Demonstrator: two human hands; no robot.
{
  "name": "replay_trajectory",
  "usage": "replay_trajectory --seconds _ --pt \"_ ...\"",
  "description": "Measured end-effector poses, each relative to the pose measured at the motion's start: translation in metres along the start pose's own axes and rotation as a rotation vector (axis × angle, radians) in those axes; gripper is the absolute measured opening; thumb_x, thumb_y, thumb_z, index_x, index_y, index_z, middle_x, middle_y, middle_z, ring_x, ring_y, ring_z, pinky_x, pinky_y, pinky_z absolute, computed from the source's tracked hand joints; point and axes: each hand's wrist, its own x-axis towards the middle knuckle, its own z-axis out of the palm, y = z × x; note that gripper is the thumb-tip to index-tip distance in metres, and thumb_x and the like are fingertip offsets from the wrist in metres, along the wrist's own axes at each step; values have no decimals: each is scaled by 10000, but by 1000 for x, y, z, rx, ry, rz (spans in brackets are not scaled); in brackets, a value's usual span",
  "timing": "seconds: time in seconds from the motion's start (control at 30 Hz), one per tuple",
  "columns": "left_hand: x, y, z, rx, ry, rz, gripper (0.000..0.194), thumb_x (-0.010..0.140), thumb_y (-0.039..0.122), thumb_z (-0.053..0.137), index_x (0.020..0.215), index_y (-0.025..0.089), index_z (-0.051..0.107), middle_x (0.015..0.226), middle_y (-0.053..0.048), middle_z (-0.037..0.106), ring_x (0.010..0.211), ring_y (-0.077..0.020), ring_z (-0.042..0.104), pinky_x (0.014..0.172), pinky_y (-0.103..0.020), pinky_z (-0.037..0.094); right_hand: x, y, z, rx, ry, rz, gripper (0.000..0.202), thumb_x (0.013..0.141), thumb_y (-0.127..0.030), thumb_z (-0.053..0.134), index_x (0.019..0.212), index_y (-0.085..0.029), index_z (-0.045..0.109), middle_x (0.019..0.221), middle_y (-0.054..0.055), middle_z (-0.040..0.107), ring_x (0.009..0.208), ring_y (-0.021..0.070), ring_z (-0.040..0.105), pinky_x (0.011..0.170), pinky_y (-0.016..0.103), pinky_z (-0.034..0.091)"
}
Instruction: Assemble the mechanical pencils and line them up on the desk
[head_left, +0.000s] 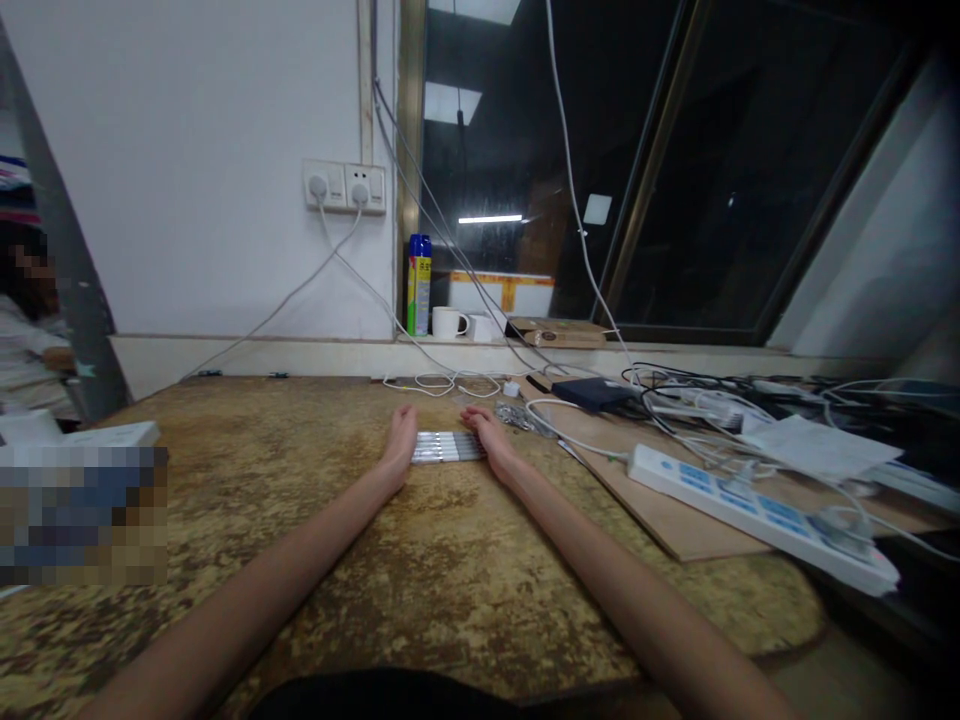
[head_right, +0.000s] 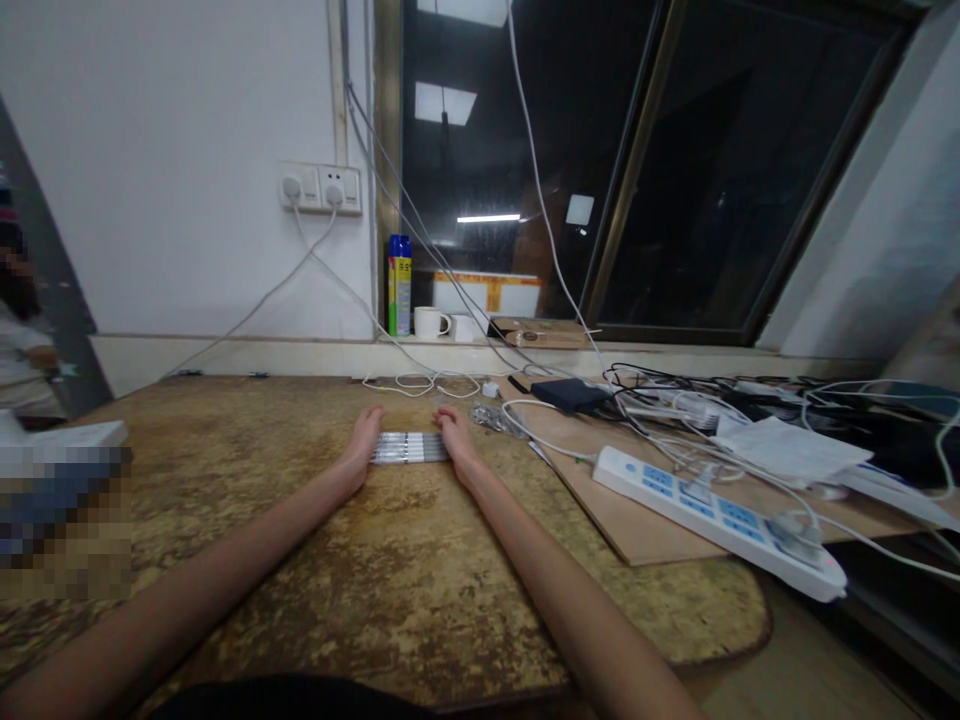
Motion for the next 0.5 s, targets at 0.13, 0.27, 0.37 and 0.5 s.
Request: replay_trajectory --seconds 0.13,0.27,0.37,0.5 --pt "2 -3 -2 -5 11 5 233 905 280 478 1071 187 613 1285 -132 674 1229 -276 606 1075 -360 437 -2 -2 2 49 67 76 315 758 -278 511 1034 -214 647 1117 88 755 1098 235 696 1032 407 492" --pt "3 -5 -3 -3 19 13 246 905 276 464 1085 186 607 1299 -130 663 1242 -277 593 1080 -361 433 -4 -7 3 77 96 90 299 761 -277 525 1029 -213 641 1122 88 759 1133 230 687 1048 389 485" --pt "2 -3 -3 7 8 21 249 907 267 461 1096 189 603 1304 -121 660 1250 -273 584 1082 -361 430 -5 -13 1 81 96 91 289 765 -282 530 1024 -211 639 1131 96 758 1150 238 683 1040 396 493" --pt "3 1 -7 25 -30 49 260 926 297 452 1102 185 607 1307 -120 657 1237 -271 587 1068 -372 443 -6 -25 -6 75 74 69 273 818 -297 484 1020 -207 643 1138 114 755 1139 240 693 1004 401 521"
